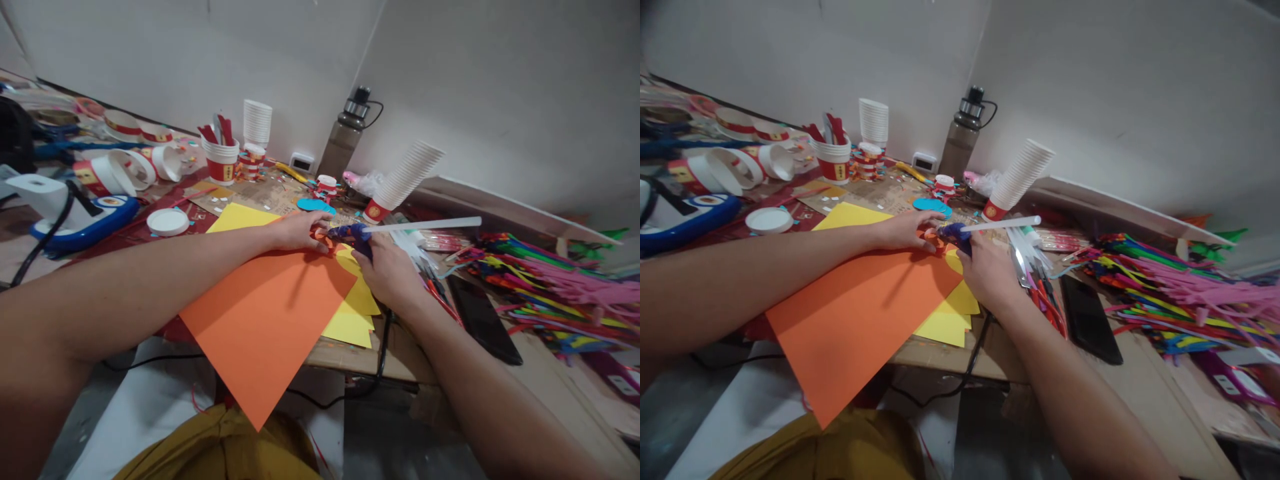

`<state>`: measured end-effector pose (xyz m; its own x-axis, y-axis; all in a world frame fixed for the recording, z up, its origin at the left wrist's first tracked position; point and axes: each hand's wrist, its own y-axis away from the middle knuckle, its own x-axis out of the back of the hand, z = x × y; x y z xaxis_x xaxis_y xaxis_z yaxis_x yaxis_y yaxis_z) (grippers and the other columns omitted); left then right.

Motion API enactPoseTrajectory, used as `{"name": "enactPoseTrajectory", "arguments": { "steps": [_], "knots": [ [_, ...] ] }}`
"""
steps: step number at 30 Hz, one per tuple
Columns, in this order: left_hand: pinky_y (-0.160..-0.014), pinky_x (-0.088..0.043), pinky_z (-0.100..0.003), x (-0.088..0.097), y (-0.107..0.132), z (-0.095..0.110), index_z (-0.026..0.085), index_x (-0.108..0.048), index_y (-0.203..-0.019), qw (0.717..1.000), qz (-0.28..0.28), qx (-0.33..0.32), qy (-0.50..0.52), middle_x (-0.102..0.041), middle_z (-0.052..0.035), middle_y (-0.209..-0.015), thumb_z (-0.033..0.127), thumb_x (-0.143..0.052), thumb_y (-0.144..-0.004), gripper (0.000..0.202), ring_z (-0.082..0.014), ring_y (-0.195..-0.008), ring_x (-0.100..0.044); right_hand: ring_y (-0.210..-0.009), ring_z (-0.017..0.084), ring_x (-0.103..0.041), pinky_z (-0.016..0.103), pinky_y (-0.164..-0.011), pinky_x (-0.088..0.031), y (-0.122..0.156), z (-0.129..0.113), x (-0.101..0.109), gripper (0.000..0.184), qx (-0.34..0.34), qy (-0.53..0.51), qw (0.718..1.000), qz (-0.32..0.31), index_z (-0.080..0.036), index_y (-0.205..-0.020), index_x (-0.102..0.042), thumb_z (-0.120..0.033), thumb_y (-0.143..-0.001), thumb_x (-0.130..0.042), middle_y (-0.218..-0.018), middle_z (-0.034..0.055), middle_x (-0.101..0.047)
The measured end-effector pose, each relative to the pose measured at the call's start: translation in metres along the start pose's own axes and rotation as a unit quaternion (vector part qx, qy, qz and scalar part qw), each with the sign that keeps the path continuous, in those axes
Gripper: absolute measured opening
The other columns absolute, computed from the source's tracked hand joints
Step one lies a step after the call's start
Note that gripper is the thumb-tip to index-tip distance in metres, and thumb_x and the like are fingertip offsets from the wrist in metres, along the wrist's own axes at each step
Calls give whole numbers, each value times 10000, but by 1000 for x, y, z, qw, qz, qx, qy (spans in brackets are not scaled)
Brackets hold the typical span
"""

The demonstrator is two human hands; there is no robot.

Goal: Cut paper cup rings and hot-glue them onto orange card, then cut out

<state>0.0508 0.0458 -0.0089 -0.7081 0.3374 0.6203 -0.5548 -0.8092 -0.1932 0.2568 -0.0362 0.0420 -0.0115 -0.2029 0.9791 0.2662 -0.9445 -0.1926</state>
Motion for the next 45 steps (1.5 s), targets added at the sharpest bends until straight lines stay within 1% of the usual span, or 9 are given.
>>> {"name": "enactPoseTrajectory", "arguments": {
  "steps": [4,10,14,18,22,28,34,40,45],
  "knots": [
    [-999,-429,-380,0,-1,0,162,-447,-1389,1000,0,-3,-21,-649,-97,-1243,422,-778,-648,852,-277,-1174,-586,-972,294,-636,369,-783,-459,-4,-1,-1,324,-6,-14,1000,-1,-141,-1195,-544,-306,-931,-452,-1070,143,-686],
    [-1015,-430,-350,0,1,4,154,-421,-1400,1000,-4,0,23,-604,-111,-1328,348,-784,-649,856,-255,-1226,-563,-957,304,-644,375,-771,-455,1,4,0,307,-11,3,1000,0,-150,-1173,-538,-317,-933,-446,-1063,152,-688],
    [-1047,-407,-349,1,3,5,162,-418,-1413,1000,-4,7,10,-578,-109,-1367,378,-786,-648,876,-271,-1273,-530,-949,310,-648,373,-763,-450,7,8,2,285,-26,-6,1000,10,-146,-1131,-545,-328,-935,-447,-1027,161,-697],
    [-1044,-402,-351,-1,1,-3,174,-410,-1426,1000,-11,-11,23,-616,-108,-1321,409,-783,-650,893,-268,-1246,-556,-962,308,-645,367,-771,-445,10,11,3,286,-27,-25,999,18,-136,-1110,-560,-339,-937,-455,-1027,164,-697],
    [-1022,-416,-365,-1,1,-4,173,-414,-1430,999,-7,-16,33,-605,-132,-1331,431,-786,-640,910,-276,-1234,-564,-946,295,-643,353,-760,-442,9,13,2,299,-21,-61,998,26,-134,-1132,-571,-331,-928,-474,-1045,158,-694],
    [-1071,-382,-364,3,7,9,167,-362,-1469,999,-16,-1,44,-543,-136,-1408,364,-767,-653,932,-271,-1297,-512,-918,271,-640,331,-754,-451,9,19,0,303,-25,-151,987,50,-151,-1147,-598,-301,-893,-530,-1017,137,-703],
    [-1068,-387,-388,1,5,6,177,-430,-1429,999,-11,4,39,-571,-131,-1380,364,-752,-663,851,-275,-1269,-538,-973,251,-632,328,-822,-457,8,21,-4,288,8,-211,976,50,-160,-1145,-609,-243,-878,-540,-1090,123,-699],
    [-1069,-396,-396,0,5,6,198,-427,-1422,997,-12,-1,77,-547,-130,-1409,373,-773,-650,864,-279,-1295,-518,-951,246,-638,325,-796,-456,9,20,-6,249,8,-195,979,57,-169,-1103,-610,-257,-882,-539,-1058,118,-702],
    [-1098,-371,-387,1,6,9,174,-426,-1423,999,-14,-2,28,-507,-133,-1447,385,-742,-683,833,-272,-1312,-500,-936,257,-640,334,-777,-457,9,22,-6,267,3,-198,979,51,-155,-1108,-607,-266,-877,-535,-1035,126,-703]
  ]
}}
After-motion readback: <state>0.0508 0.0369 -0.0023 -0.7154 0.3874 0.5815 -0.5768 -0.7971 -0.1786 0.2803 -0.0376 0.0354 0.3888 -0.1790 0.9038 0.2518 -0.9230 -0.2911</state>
